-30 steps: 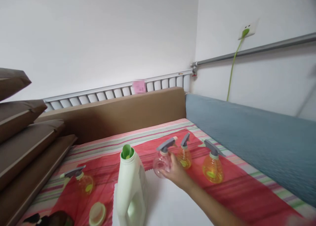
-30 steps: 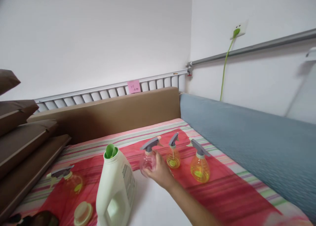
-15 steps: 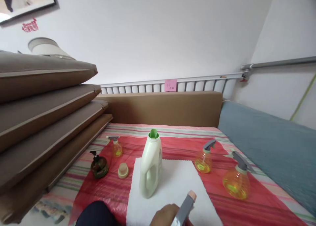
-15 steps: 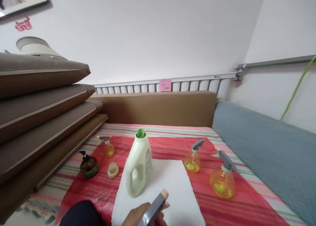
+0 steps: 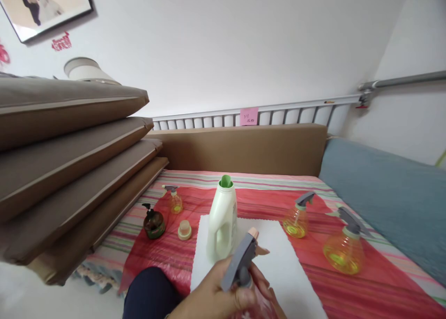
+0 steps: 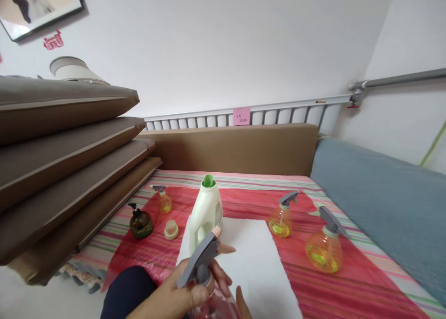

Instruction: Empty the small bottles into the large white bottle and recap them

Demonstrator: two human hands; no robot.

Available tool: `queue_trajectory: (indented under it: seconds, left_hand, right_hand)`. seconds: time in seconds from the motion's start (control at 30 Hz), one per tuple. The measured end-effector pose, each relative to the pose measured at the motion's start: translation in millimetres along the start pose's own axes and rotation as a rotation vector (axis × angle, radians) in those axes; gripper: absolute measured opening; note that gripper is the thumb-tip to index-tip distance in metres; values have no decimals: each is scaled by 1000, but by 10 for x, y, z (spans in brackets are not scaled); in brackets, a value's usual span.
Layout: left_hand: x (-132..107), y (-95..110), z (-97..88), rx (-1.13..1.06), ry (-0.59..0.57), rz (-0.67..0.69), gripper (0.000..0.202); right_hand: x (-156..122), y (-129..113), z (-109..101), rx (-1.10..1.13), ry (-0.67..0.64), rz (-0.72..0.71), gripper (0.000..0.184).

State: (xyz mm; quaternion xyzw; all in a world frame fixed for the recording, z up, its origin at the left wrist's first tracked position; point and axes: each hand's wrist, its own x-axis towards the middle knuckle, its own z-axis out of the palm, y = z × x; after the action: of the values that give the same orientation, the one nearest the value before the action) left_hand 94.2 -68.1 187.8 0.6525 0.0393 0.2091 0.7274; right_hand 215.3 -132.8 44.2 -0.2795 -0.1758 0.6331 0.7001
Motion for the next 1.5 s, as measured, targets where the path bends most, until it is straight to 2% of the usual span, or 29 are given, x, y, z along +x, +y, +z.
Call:
queue_trajectory:
  seconds: [0.07, 0.13, 0.2, 0.33, 0.4, 0.53, 0.63, 0.73, 0.9, 1.07, 1.17, 1.27, 1.43, 1.5]
  left_hand:
    - [-1, -2, -16, -17, -45, -26, 61]
    - [15, -52, -19, -14, 6, -18, 55]
    - [47, -135, -1, 15, 132, 7, 46]
    - [92, -290, 42, 120, 494, 12, 33]
    - [87, -323, 19, 94, 556, -31, 35]
    - [109, -334, -128, -8, 499, -76, 38]
    - [177, -347, -194, 3, 556, -36, 32]
    - [218, -354, -168, -9, 608, -28, 41]
    - [226, -362, -127, -117, 549, -95, 42]
    - [257, -384, -86, -82, 651, -113, 41]
    - [257, -362, -49, -109, 573, -126, 47]
    - [258, -358, -64, -196, 497, -114, 44]
    - [275, -385, -56, -131, 621, -79, 37]
    - [267, -372, -31, -116, 601, -90, 40]
  right_hand:
    - [62, -4, -21, 22, 7, 4, 51]
    - [70, -11, -23, 61, 21, 16, 54]
    - [9, -14, 1, 137, 80, 43, 55]
    - [-171, -43, 116, 304, 290, 105, 48]
    - [-205, -69, 171, 299, 338, 90, 47]
    - [-154, -81, 193, 290, 335, 20, 51]
    - [-114, -52, 183, 307, 354, -20, 54]
    - [-118, -60, 214, 314, 379, -43, 53]
    - [-157, -128, 283, 306, 302, -23, 47]
    - [-157, -120, 283, 320, 341, -10, 43]
    - [-161, -124, 267, 345, 298, 3, 44]
    - [-168, -133, 263, 365, 249, 18, 46]
    - [-170, -112, 261, 400, 255, 48, 45]
    - [-173, -100, 240, 415, 235, 64, 45]
